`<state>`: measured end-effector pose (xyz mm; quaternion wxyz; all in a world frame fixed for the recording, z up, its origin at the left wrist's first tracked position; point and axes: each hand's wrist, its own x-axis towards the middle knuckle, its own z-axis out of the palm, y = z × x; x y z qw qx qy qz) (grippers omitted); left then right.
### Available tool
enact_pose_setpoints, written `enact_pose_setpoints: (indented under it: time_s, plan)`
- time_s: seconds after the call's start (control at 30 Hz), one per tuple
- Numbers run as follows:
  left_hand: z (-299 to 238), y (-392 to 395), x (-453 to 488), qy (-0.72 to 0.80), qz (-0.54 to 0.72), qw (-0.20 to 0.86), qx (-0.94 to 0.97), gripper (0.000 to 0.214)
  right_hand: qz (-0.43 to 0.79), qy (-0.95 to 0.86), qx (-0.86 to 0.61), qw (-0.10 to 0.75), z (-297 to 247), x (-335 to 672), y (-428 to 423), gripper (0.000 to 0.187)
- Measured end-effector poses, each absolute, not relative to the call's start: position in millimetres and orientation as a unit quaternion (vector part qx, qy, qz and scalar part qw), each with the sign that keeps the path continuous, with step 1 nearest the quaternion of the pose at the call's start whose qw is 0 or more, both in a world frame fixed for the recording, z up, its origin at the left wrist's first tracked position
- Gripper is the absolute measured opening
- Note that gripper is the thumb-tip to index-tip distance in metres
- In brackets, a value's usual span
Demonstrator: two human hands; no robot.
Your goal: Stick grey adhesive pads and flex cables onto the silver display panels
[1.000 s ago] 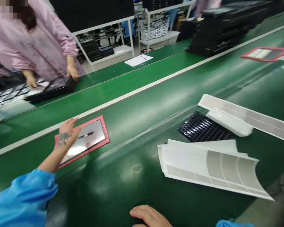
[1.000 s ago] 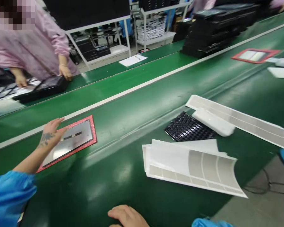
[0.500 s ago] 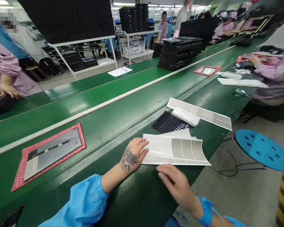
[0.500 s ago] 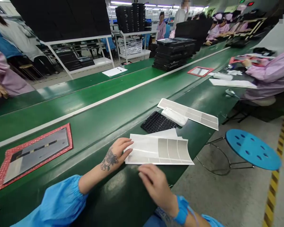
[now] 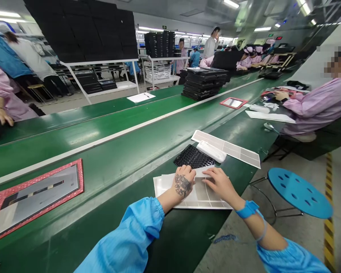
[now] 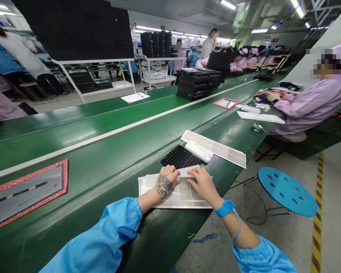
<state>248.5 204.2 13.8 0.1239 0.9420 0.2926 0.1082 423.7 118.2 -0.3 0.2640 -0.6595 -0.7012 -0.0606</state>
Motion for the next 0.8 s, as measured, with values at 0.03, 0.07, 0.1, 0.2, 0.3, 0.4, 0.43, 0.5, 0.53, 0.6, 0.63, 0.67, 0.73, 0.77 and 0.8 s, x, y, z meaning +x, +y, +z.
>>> enact_pose_setpoints:
  time_s: [0.03,0.07,0.1,0.2,0.3,0.4,0.43,0.5,0.53,0.6,0.63,0.67,0.73,0.77,0.8]
  plan:
    - [15.2,204.6,247.6,0.292,0.111,0.126,0.942,0.009,-0.062,-0.710,-0.651,0.263,0.5,423.0,121.0,0.019]
    - [17.4,204.5,246.9,0.291,0.113,0.129,0.941,0.007,-0.064,-0.717,-0.642,0.264,1.7,422.4,122.9,0.021]
    - [20.5,204.0,246.2,0.290,0.115,0.133,0.941,0.006,-0.068,-0.724,-0.633,0.265,3.8,421.7,123.8,0.024]
    - [35.4,201.0,242.2,0.288,0.114,0.154,0.938,0.007,-0.082,-0.737,-0.613,0.272,15.4,417.4,120.0,0.024]
    - [59.7,202.3,227.0,0.284,0.113,0.180,0.935,0.008,-0.155,-0.718,-0.603,0.310,33.4,406.4,103.9,0.019]
    - [87.8,214.5,190.1,0.285,0.153,0.298,0.898,0.008,-0.221,-0.686,-0.580,0.380,47.5,393.7,78.7,0.038]
    - [95.7,220.4,172.7,0.293,0.187,0.371,0.861,0.006,-0.219,-0.681,-0.573,0.400,49.5,391.1,70.6,0.040]
    - [106.7,231.7,132.9,0.336,0.280,0.485,0.757,0.011,-0.179,-0.689,-0.573,0.406,48.5,390.0,58.3,0.038]
    - [109.1,235.6,112.0,0.374,0.334,0.528,0.686,0.018,-0.145,-0.702,-0.580,0.388,45.9,391.3,54.8,0.038]
    - [108.0,237.8,72.1,0.437,0.416,0.589,0.538,0.034,-0.073,-0.736,-0.594,0.317,38.0,396.3,53.7,0.045]
    - [104.8,235.6,54.6,0.459,0.447,0.601,0.477,0.040,-0.042,-0.755,-0.594,0.273,33.5,399.4,55.9,0.054]
    - [100.4,231.4,39.5,0.477,0.472,0.607,0.425,0.045,-0.016,-0.774,-0.590,0.229,29.3,402.4,59.5,0.066]
    - [89.2,218.0,17.4,0.503,0.496,0.614,0.353,0.052,0.026,-0.803,-0.578,0.147,22.8,407.0,70.3,0.084]
    - [83.2,209.7,10.3,0.511,0.495,0.621,0.330,0.053,0.047,-0.809,-0.576,0.107,21.0,408.2,76.8,0.089]
    - [77.4,201.0,5.5,0.515,0.487,0.632,0.313,0.054,0.068,-0.809,-0.580,0.071,20.3,408.6,83.8,0.093]
